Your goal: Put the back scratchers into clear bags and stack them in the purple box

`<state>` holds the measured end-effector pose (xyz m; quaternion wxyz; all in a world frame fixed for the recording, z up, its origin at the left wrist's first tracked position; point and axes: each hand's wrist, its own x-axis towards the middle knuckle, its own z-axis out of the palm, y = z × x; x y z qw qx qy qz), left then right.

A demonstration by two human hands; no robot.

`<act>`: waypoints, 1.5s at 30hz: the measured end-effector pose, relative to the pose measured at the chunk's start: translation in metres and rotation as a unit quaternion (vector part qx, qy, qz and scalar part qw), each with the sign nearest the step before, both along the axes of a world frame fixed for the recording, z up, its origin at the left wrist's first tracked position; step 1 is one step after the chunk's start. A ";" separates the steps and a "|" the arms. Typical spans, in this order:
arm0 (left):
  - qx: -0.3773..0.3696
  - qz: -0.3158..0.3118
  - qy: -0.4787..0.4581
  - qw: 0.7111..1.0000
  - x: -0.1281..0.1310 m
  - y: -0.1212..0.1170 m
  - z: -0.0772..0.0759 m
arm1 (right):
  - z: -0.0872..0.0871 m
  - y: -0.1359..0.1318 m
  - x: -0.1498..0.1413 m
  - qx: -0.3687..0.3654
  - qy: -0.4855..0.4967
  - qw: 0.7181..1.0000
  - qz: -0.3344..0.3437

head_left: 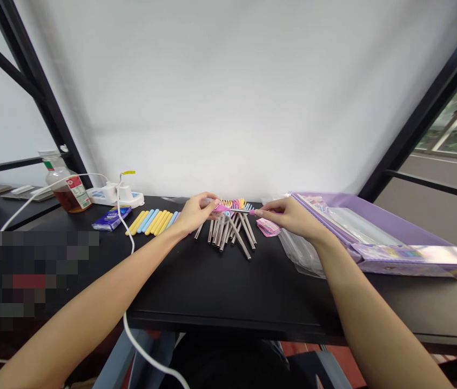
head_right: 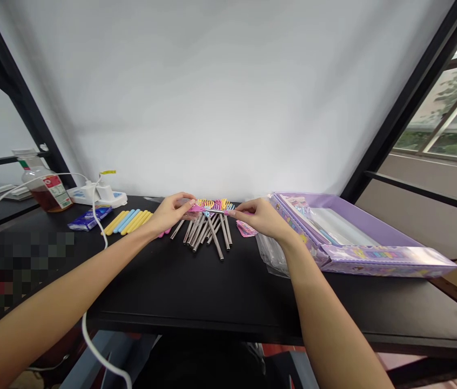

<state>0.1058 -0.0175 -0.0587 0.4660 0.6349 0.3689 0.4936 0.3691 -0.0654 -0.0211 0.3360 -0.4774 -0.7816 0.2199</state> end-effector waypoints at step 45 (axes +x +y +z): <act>-0.022 -0.263 -0.068 0.962 0.026 -0.047 0.015 | -0.037 0.019 -0.043 0.104 0.298 0.941 -0.124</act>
